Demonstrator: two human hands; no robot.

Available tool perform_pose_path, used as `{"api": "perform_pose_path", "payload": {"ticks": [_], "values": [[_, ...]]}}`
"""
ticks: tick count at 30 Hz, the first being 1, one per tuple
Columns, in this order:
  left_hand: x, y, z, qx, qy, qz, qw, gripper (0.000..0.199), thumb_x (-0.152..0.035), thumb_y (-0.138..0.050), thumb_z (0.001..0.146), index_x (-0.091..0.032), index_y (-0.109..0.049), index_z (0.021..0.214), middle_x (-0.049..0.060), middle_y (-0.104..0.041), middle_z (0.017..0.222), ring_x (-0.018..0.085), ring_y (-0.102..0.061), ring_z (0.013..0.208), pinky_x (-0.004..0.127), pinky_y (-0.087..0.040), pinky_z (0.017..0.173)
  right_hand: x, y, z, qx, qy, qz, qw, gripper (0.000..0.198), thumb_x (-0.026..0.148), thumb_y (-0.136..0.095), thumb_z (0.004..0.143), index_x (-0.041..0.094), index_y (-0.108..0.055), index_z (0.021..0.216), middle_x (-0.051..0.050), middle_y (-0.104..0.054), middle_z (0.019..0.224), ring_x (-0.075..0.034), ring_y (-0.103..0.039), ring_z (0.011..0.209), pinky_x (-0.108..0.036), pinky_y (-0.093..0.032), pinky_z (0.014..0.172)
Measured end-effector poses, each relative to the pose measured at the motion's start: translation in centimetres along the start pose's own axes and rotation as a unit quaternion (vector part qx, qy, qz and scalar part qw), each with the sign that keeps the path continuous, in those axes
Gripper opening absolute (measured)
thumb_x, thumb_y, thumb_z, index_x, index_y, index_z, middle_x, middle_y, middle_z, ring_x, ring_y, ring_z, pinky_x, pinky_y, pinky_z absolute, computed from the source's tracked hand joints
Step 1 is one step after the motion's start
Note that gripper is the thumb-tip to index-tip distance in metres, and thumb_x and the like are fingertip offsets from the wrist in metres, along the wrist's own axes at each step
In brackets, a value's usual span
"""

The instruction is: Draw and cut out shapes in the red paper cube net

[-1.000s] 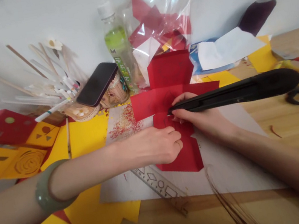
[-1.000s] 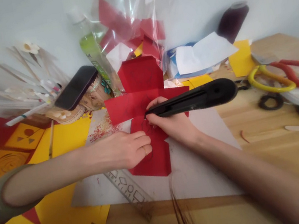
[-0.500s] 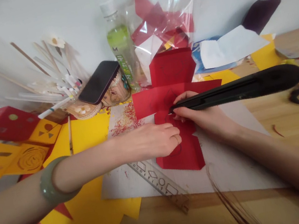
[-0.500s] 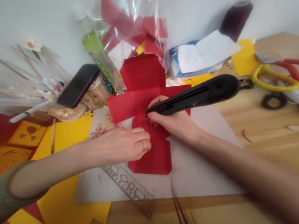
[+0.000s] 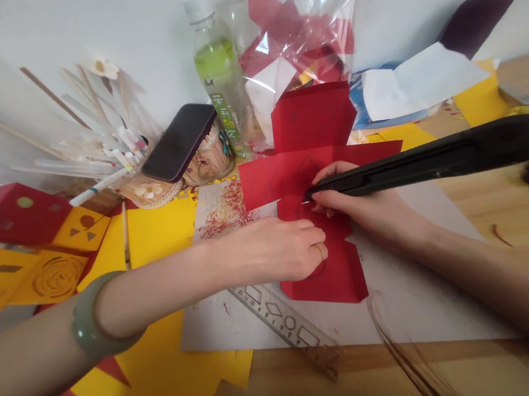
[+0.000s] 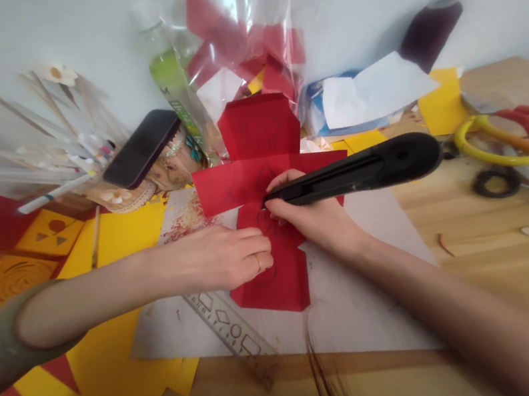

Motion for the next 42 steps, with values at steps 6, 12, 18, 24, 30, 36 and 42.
{"api": "perform_pose_path", "payload": {"ticks": [6, 12, 18, 24, 30, 36, 42], "values": [[-0.6, 0.2, 0.4, -0.014, -0.03, 0.037, 0.999, 0.006, -0.008, -0.061, 0.082, -0.013, -0.062, 0.079, 0.004, -0.061, 0.073, 0.018, -0.058, 0.067, 0.03, -0.036, 0.041, 0.3, 0.0, -0.1, -0.002, -0.007, -0.009, 1.0, 0.015, 0.026, -0.064, 0.072, 0.023, -0.056, 0.085, 0.003, -0.058, 0.073, -0.015, -0.057, 0.066, -0.032, -0.045, 0.066], [-0.7, 0.1, 0.4, -0.007, -0.034, 0.045, 0.998, 0.009, -0.007, -0.055, 0.085, -0.013, -0.06, 0.08, 0.005, -0.06, 0.075, 0.018, -0.058, 0.069, 0.029, -0.036, 0.041, 0.5, 0.0, 0.0, -0.003, 0.007, -0.05, 0.999, 0.012, 0.025, -0.062, 0.072, 0.022, -0.056, 0.083, 0.002, -0.059, 0.075, -0.015, -0.055, 0.069, -0.031, -0.044, 0.067], [-0.6, 0.0, 0.4, -0.004, -0.029, 0.049, 0.998, 0.009, -0.008, -0.054, 0.087, -0.013, -0.059, 0.081, 0.005, -0.061, 0.075, 0.017, -0.057, 0.068, 0.029, -0.034, 0.041, 0.0, 0.0, 0.0, -0.007, -0.003, -0.019, 1.0, 0.016, 0.027, -0.063, 0.071, 0.022, -0.055, 0.085, 0.003, -0.058, 0.075, -0.015, -0.054, 0.067, -0.033, -0.042, 0.067], [-0.4, -0.1, 0.3, -0.011, -0.029, 0.048, 0.998, 0.008, -0.008, -0.056, 0.086, -0.013, -0.06, 0.081, 0.005, -0.062, 0.076, 0.017, -0.058, 0.069, 0.029, -0.036, 0.042, 0.0, 0.0, 0.0, -0.01, -0.001, -0.027, 1.0, 0.014, 0.024, -0.063, 0.072, 0.023, -0.057, 0.084, 0.003, -0.061, 0.075, -0.016, -0.057, 0.069, -0.032, -0.043, 0.066], [-0.2, 0.0, 0.1, -0.014, -0.027, 0.046, 0.998, 0.011, -0.007, -0.053, 0.087, -0.013, -0.06, 0.081, 0.004, -0.061, 0.077, 0.017, -0.058, 0.07, 0.028, -0.034, 0.042, 0.3, -0.1, 0.0, -0.011, 0.008, -0.033, 0.999, 0.012, 0.025, -0.063, 0.071, 0.023, -0.057, 0.081, 0.003, -0.06, 0.072, -0.015, -0.056, 0.066, -0.032, -0.043, 0.065], [0.2, -0.1, -0.4, -0.007, -0.013, 0.013, 1.0, 0.01, -0.007, -0.054, 0.088, -0.014, -0.061, 0.085, 0.004, -0.061, 0.08, 0.016, -0.058, 0.076, 0.028, -0.034, 0.043, 0.6, -0.1, -0.1, -0.011, 0.011, -0.043, 0.999, 0.013, 0.026, -0.063, 0.071, 0.022, -0.057, 0.082, 0.004, -0.057, 0.07, -0.014, -0.052, 0.063, -0.031, -0.042, 0.063], [0.4, -0.1, -0.8, 0.003, -0.015, 0.0, 1.0, 0.01, -0.01, -0.057, 0.088, -0.015, -0.064, 0.092, 0.004, -0.064, 0.086, 0.016, -0.059, 0.077, 0.028, -0.037, 0.047, 0.5, -0.1, -0.1, -0.007, -0.004, -0.048, 0.999, 0.013, 0.026, -0.063, 0.072, 0.022, -0.057, 0.082, 0.003, -0.056, 0.07, -0.014, -0.052, 0.063, -0.03, -0.042, 0.061]]}}
Point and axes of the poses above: each hand's wrist, its own z-axis towards the middle knuckle, its own y-axis out of the back of the hand, x = y × z, the point moved 3 cm from there along z, towards the middle knuckle
